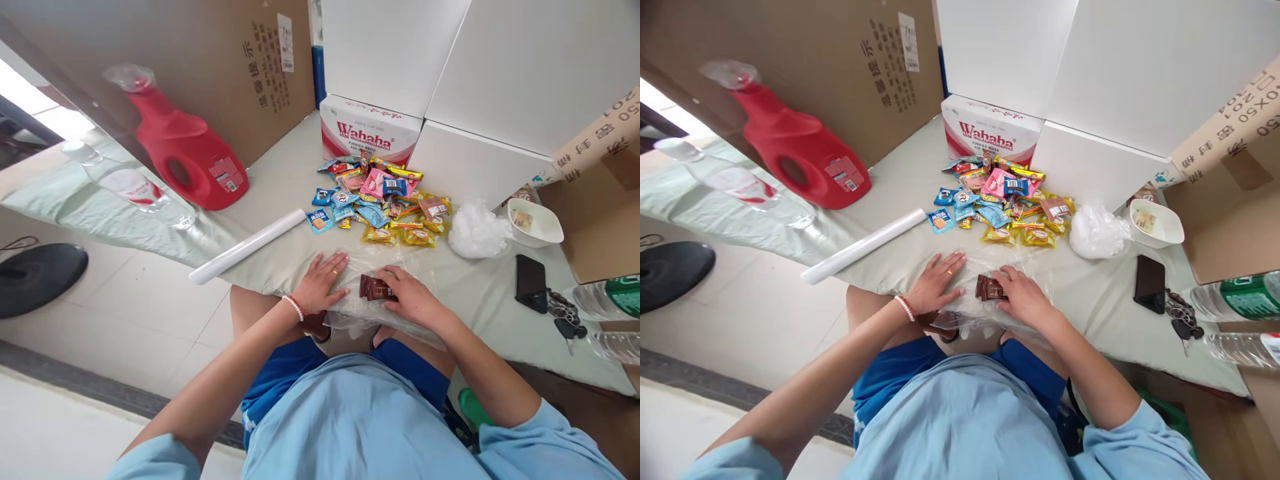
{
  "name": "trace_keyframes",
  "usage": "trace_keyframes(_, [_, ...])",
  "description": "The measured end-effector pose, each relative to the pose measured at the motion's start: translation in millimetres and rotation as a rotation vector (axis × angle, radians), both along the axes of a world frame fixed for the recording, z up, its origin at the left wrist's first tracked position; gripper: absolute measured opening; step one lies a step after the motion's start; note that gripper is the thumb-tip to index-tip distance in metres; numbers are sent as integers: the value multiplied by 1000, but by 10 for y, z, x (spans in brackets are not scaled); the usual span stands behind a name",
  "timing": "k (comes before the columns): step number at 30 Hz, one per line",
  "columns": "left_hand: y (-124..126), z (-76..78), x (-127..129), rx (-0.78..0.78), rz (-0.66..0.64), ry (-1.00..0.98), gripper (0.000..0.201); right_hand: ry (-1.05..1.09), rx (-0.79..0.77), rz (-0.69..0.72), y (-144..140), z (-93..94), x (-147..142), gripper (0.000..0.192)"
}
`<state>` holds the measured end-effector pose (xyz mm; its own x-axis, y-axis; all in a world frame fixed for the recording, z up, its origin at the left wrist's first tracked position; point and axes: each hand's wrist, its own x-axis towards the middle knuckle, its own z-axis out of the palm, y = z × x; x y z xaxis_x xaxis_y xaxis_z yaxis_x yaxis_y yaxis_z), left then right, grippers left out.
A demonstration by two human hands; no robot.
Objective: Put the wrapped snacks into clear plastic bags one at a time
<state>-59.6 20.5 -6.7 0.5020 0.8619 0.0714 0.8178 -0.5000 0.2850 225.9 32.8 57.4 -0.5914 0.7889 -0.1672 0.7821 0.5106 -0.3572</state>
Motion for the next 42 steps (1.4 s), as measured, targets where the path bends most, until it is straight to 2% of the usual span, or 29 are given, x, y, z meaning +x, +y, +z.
trace_keyframes(3, [-172,72,-159,3,10,-75,81,233,27,-3,-164,165,370,65])
trace_keyframes(5, [-350,101,-233,-5,-26,-80,91,297,31,51,-370,236,626,77])
trace_keyframes(7, [-543,101,-241,-10,-81,-54,93,277,15,96,-614,208,816,93])
trace_keyframes(8, [-629,92,-218,-7,-103,-44,88,258,16,87,-729,158,877,93])
trace_keyframes(9, [-700,81,-178,4,-112,-44,80,245,27,59,-826,94,915,85])
trace_keyframes(12, [-772,65,-19,64,-34,-137,39,283,64,-29,-937,-79,927,38])
trace_keyframes(14, [-687,77,79,99,75,-250,23,347,70,-51,-830,-105,901,23])
trace_keyframes(17, [-420,90,174,106,232,-405,24,425,62,-113,-458,-58,881,19])
trace_keyframes(20, [-130,43,212,75,362,-443,23,445,-12,-223,3,-79,875,17])
trace_keyframes(22, [3,-8,206,69,453,-403,18,367,-64,-299,265,-153,861,16])
trace_keyframes(24, [56,-32,179,107,559,-363,15,191,-81,-355,446,-228,840,16])
trace_keyframes(26, [21,12,152,217,660,-346,22,-4,-52,-374,545,-260,816,19])
trace_keyframes(28, [-81,136,169,388,717,-339,24,-100,34,-348,593,-235,777,24])
trace_keyframes(30, [-208,301,276,525,668,-323,22,-77,138,-293,634,-177,698,28])
trace_keyframes(31, [-265,378,367,547,586,-311,22,-49,173,-262,662,-150,638,30])
trace_keyframes(33, [-344,475,607,465,328,-259,27,-30,175,-213,736,-120,480,37])
trace_keyframes(35, [-357,477,866,318,122,-172,34,-75,119,-202,827,-130,298,49])
trace_keyframes(36, [-341,448,979,250,91,-122,36,-111,86,-214,873,-145,213,55])
trace_keyframes(38, [-284,362,1140,139,123,-41,37,-171,29,-243,958,-170,82,60])
trace_keyframes(42, [-204,238,1224,43,187,17,38,-179,-46,-201,1028,-78,20,31])
